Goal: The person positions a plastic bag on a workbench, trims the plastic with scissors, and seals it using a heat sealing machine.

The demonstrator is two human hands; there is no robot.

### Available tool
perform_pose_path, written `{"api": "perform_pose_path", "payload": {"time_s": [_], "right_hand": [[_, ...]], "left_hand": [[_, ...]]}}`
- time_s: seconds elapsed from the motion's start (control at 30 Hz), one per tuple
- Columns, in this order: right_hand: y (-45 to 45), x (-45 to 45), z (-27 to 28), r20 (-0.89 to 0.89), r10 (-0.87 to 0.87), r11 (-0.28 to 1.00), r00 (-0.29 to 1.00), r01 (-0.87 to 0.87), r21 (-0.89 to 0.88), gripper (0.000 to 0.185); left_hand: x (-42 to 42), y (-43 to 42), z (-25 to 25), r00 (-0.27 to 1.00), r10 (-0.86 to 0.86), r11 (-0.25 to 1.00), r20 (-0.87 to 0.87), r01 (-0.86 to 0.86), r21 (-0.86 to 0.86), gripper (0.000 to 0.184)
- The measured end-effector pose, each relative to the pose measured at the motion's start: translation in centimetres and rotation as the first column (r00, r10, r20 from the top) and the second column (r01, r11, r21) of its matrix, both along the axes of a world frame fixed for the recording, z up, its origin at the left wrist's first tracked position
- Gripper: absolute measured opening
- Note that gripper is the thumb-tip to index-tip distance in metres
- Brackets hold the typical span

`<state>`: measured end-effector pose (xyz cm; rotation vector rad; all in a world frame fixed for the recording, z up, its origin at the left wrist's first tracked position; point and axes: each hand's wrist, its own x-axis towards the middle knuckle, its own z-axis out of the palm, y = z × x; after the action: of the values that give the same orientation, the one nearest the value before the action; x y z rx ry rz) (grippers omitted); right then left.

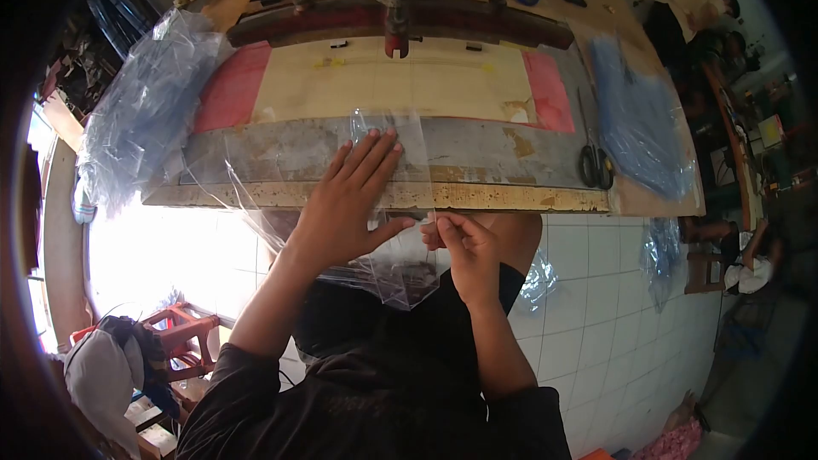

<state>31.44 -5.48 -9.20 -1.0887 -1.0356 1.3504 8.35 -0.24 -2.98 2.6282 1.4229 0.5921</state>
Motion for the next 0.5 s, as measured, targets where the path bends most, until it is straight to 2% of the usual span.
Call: {"api": "perform_pose_path", "payload": {"time_s": [0.1, 0.17, 0.2, 0.27, 0.37, 0.5], "right_hand": [[-0.9, -0.4, 0.7, 0.02, 0.018, 1.0, 1.0, -0.018, 0.017, 0.027], [-1.6, -0.3, -0.5, 0.151, 0.015, 0.995, 0.988, -0.03, 0.095, 0.027], [-1.5, -0.1, -0.5, 0.152, 0.014, 0.995, 0.988, -0.029, 0.096, 0.027], [-1.5, 0.2, -0.3, 0.082, 0.043, 0.999, 0.996, -0.041, -0.026, 0.027], [-1.4, 0.7, 0.1, -0.023, 0.081, 0.99, 0.996, -0.083, -0.118, 0.027], [-0.7, 0.5, 0.2, -0.146, 0.065, 0.988, 0.987, -0.084, -0.131, 0.027]], "left_hand": [[-0.1, 1.2, -0.2, 1.0, 0.021, 1.0, -0.021, -0.021, 0.018, 0.093], [-0.2, 1.5, -0.3, 0.999, 0.027, 0.999, -0.026, -0.026, 0.027, 0.093], [-0.2, 1.6, -0.4, 0.999, 0.023, 0.999, -0.028, -0.022, 0.03, 0.093], [-0.2, 1.8, -0.3, 0.999, 0.016, 0.999, -0.031, -0.015, 0.034, 0.094], [-0.3, 1.7, -0.2, 1.0, 0.009, 1.0, -0.027, -0.008, 0.025, 0.093], [-0.4, 1.7, -0.1, 0.999, 0.004, 1.0, -0.033, -0.004, 0.015, 0.093]]}}
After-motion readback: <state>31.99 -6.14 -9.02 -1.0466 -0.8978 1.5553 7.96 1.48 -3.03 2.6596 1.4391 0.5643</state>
